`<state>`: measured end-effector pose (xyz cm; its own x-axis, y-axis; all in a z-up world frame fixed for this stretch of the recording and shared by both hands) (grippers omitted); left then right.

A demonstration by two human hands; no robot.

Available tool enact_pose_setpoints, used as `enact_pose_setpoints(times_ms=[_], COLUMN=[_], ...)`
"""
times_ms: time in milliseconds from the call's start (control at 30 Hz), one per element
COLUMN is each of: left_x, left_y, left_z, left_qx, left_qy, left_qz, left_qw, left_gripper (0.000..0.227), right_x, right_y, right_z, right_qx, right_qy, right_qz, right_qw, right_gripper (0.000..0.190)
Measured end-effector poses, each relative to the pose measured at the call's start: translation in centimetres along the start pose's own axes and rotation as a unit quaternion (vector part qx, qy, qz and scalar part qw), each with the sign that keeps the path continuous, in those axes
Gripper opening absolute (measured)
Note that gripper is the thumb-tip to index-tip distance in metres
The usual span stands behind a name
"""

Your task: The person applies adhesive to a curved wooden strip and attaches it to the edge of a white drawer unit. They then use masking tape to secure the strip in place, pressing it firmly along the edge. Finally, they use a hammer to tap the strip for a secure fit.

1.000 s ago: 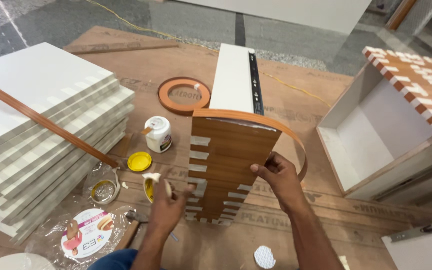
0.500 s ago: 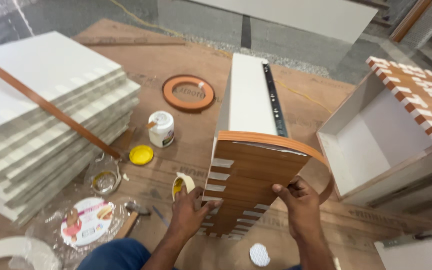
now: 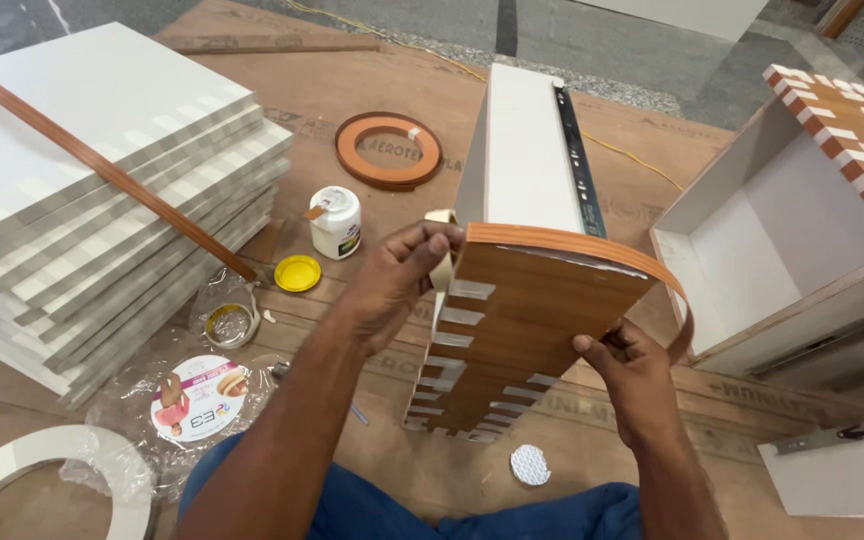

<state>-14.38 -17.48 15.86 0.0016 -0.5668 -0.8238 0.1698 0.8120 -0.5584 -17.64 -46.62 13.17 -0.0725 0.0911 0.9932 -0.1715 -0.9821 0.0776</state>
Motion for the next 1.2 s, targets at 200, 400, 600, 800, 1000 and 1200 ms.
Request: enact_pose_setpoints(times_ms=[200,400,600,800,1000,1200], left_x=[-0.4,-2.4,-2.9,-3.5,-3.9,-5.2], left_y=[-2.6,-4.7,-5.2,-5.1,-6.7,-6.8], left_z=[0.6,0.7,0.6,0.7,1.4,0.7], left_qx=[0.034,0.058,0.025,-0.014,0.016,-0.055], left_qy=[0.094,0.095,0.119,0.124,0.123,0.160], left_qz=[-0.052,0.045,0.046,0.131,0.181,0.312], left_qw=[0.994,0.993,0.992,0.983,0.976,0.935], left_gripper=[0.033,0.037,0.028,0.030,0.032,0.030], right_x=[-1.0,-1.0,-0.5,-0.8,0.2,8.3], right_y=[0.1,0.8,0.9,0.1,0.2,3.9], right_z=[0.1,0.0,0.0,0.2,-0.9,-6.3], right_qx=[0.010,0.001,0.011,0.016,0.002,-0.181], right_qy=[0.007,0.004,0.004,0.013,0.000,0.021], right_qz=[0.029,0.028,0.009,0.027,0.013,-0.328], right_qw=[1.000,1.000,1.000,0.999,1.000,0.927], right_gripper=[0.029,0.027,0.027,0.023,0.024,0.043])
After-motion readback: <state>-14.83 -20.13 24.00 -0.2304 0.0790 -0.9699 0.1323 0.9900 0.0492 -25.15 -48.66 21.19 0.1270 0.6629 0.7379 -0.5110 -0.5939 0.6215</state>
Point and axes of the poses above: each hand's wrist, its own z-axis towards the middle knuckle, its own y-axis out of the back of the hand, x = y × z, the point moved 7 cm from there along z, towards the middle knuckle, and after that the axes turned 8 degrees about -x, right-handed, at the moved point
